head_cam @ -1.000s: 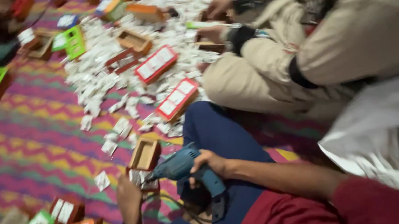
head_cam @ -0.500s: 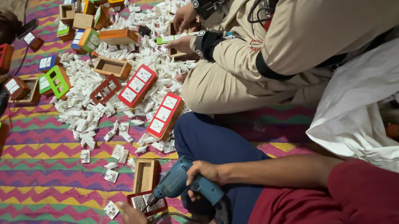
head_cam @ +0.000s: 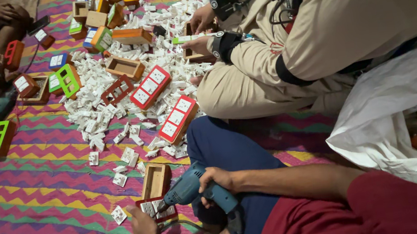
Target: The person sits on a colorful mat and uses a corded drill to make holes in small wooden switchboard frames. They pick up each frame, drill one or more holes, and place the finished piece aside. The workspace is cluttered with many similar frames and loose white plastic components.
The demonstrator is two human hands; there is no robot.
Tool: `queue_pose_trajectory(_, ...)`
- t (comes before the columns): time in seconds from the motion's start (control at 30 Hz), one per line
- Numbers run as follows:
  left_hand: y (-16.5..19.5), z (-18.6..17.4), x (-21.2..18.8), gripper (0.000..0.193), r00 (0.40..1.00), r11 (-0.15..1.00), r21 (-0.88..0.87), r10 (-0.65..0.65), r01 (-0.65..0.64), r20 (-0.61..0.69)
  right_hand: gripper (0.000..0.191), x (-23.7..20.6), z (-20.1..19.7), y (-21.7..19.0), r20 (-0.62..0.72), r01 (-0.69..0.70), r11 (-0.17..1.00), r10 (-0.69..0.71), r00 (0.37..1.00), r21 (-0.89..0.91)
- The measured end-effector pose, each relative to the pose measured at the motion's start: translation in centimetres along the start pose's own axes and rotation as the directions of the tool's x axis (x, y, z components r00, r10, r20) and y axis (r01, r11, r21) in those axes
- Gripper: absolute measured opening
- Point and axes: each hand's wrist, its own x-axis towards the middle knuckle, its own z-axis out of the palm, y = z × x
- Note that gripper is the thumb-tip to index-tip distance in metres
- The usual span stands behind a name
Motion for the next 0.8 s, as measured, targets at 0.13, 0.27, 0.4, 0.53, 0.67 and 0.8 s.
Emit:
queue_pose_trajectory(0.13,0.5,-0.2,-0.1,0.093,1.0,1.0,0.011,0.013,-0.013,0.015,0.043,-0.3,0.7,-0.5,0.013,0.012,1.0,-0.012,1.0,-0.021)
queue_pose_trajectory(0.27,1.0,-0.4,-0.6,0.088,1.0,0.999,-0.046,-0.01,0.009,-0.008,0.046,-0.8,1.7,-1.0,0.039,0.06,0.998,-0.059,0.998,-0.033)
queue_pose_trajectory(0.4,0.9,0.0,-0.1,0.088,0.998,0.998,-0.029,-0.063,0.063,0.016,0.045,-1.5,2.5,-0.9,-0.017,0.083,0.996,-0.083,0.996,-0.04)
queue_pose_trajectory(0.53,0.2,0.8,0.8,0.064,0.898,0.884,0.211,0.437,-0.418,-0.055,0.044,-2.0,3.1,0.0,-0.092,0.115,0.99,-0.122,0.988,-0.078)
queue_pose_trajectory(0.67,-0.1,0.9,0.9,0.077,0.996,0.995,-0.067,0.075,-0.078,-0.043,0.048,-1.4,3.5,-0.3,-0.097,0.114,0.992,-0.118,0.988,-0.047)
queue_pose_trajectory(0.8,0.9,0.1,0.4,0.077,0.995,0.996,-0.003,0.084,-0.085,-0.054,0.051,-1.4,4.0,-1.0,-0.062,0.091,0.993,-0.096,0.993,-0.071)
